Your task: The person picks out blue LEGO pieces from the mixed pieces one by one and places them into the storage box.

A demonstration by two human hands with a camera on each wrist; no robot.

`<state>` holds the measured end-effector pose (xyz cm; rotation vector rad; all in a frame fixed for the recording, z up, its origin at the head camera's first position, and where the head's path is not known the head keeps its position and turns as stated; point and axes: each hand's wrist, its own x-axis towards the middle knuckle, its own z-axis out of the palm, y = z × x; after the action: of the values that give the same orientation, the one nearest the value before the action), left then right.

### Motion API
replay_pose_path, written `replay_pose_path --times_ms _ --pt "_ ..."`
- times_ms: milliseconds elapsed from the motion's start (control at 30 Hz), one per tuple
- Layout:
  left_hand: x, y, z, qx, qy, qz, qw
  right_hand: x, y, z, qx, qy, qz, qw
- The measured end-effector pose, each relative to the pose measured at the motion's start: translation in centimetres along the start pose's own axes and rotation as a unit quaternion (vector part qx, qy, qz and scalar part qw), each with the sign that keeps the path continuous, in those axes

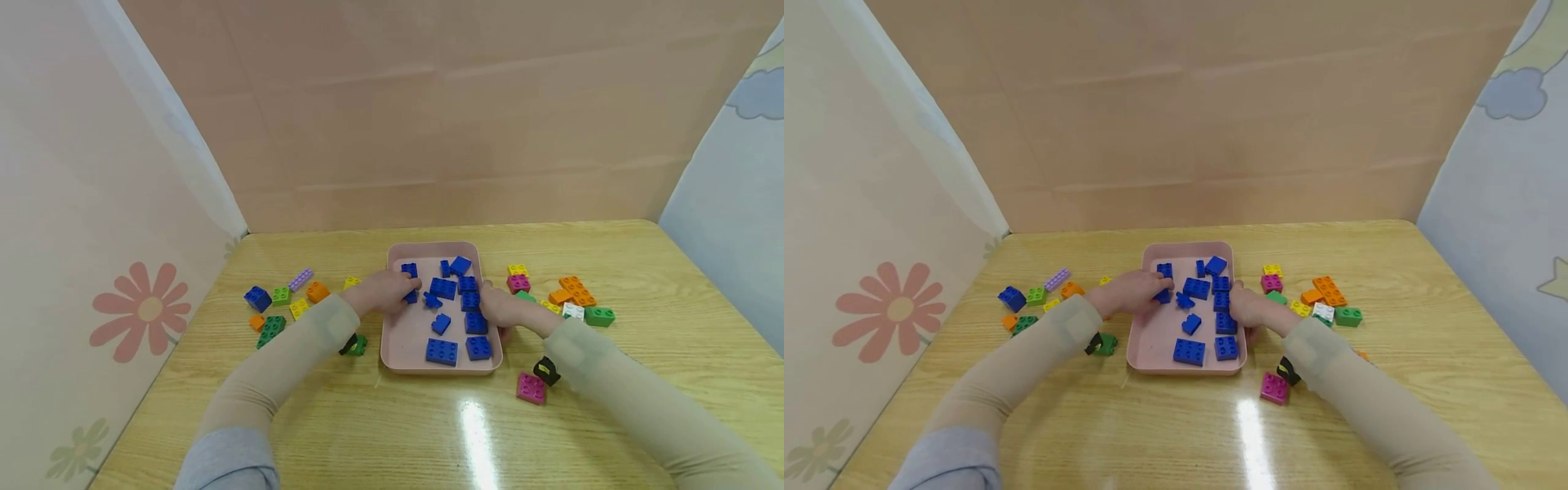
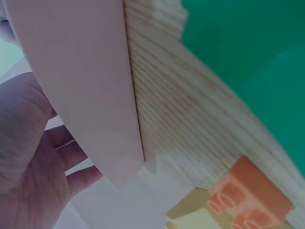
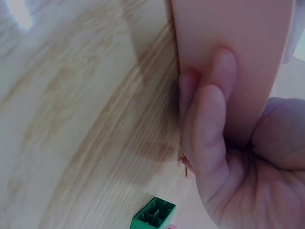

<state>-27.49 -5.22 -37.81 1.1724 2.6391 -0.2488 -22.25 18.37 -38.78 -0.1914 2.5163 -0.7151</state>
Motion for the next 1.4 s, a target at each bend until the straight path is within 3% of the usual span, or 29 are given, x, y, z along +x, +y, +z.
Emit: replay_pose_path --times_ms 100,267,467,667,867,1033,1167,1267,1400 --pt "-0.1 0.0 -0.1 -0.008 0.003 0.002 1.0 0.0 0.2 0.0 0.012 -0.009 0.008 1.0" --pt "-0.9 -0.3 -0.5 -0.017 0.046 0.013 0.9987 0.0 0.6 0.0 0.02 -0.011 0.015 1.0" --pt "-4.6 -2.1 -0.9 -0.071 0.104 0.011 0.992 0.0 0.8 -0.1 0.032 -0.014 0.023 0.999" --pt "-9.7 -5.8 0.0 -0.158 0.16 -0.061 0.9725 -0.3 0.9 0.0 0.037 -0.011 0.024 0.999" --pt "-14.5 -10.7 1.0 -0.213 0.18 -0.152 0.9483 -0.3 1.0 0.1 0.033 -0.012 0.015 0.999" --pt "-17.1 -14.2 2.4 -0.254 0.17 -0.208 0.9291 -0.2 1.0 0.2 0.034 -0.009 0.017 0.999" --pt "-18.4 -16.5 3.6 -0.289 0.14 -0.247 0.9142 -0.1 0.7 0.2 0.034 -0.012 0.021 0.999" --pt "-19.2 -17.5 4.2 -0.306 0.107 -0.277 0.9047 0.0 0.4 0.1 0.031 -0.012 0.023 0.999" --pt "-19.8 -17.7 4.7 -0.311 0.065 -0.303 0.8985 0.1 0.1 0.0 0.032 -0.014 0.02 0.999"
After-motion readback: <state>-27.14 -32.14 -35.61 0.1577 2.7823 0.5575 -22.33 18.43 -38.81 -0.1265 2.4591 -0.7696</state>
